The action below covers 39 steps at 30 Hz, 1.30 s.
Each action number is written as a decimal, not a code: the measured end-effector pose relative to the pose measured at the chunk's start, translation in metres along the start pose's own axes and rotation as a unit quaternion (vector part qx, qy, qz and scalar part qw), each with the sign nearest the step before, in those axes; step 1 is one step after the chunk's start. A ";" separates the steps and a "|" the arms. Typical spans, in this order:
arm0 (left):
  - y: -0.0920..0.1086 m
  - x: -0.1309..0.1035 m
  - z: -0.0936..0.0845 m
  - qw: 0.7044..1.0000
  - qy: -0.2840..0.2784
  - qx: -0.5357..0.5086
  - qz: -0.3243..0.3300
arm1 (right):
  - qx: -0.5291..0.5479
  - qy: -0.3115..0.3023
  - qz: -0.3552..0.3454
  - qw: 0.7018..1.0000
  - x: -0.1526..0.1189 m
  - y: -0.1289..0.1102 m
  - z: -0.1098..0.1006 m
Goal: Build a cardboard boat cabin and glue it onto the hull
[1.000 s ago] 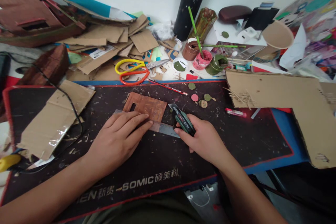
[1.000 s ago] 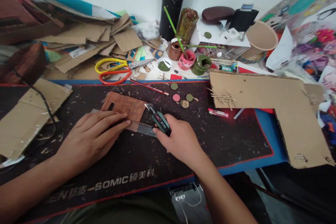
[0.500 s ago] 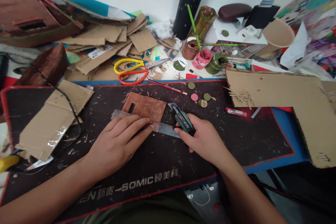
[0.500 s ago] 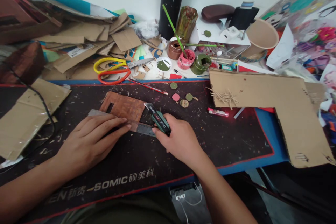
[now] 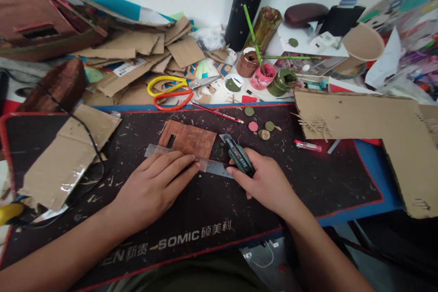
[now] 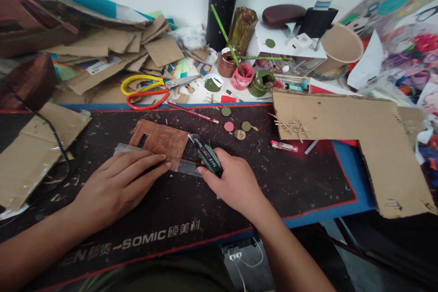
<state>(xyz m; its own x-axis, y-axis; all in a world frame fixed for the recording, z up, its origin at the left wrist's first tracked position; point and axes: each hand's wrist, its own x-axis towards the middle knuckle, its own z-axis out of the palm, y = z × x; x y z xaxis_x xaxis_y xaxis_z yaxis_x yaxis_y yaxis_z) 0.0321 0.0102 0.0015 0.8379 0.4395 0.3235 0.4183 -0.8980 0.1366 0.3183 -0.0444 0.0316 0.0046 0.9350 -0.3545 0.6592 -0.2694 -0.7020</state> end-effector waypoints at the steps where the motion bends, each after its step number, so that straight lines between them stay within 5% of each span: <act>1: 0.000 0.000 0.000 1.000 0.000 0.000 0.001 | -0.001 -0.002 0.001 1.000 0.000 0.000 0.000; 19: -0.001 -0.004 0.002 1.000 -0.013 -0.013 -0.005 | 0.032 -0.010 0.030 0.999 -0.001 0.001 0.001; 28: 0.002 0.009 -0.002 1.000 0.001 0.014 0.021 | 0.163 -0.142 0.032 0.976 -0.003 -0.005 -0.016; 33: 0.002 0.018 -0.007 0.998 0.013 0.046 0.047 | 0.077 -0.170 -0.006 0.982 -0.007 -0.019 -0.023; 39: 0.008 0.015 -0.001 0.997 0.034 0.062 0.024 | -0.147 -0.091 -0.086 0.981 -0.009 -0.031 -0.025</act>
<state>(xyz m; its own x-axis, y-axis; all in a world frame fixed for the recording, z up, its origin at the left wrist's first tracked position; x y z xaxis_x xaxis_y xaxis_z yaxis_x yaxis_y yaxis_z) 0.0477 0.0098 0.0083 0.8344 0.3893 0.3901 0.4215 -0.9068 0.0033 0.3165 -0.0385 0.0724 -0.2420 0.8971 -0.3697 0.8266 -0.0089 -0.5627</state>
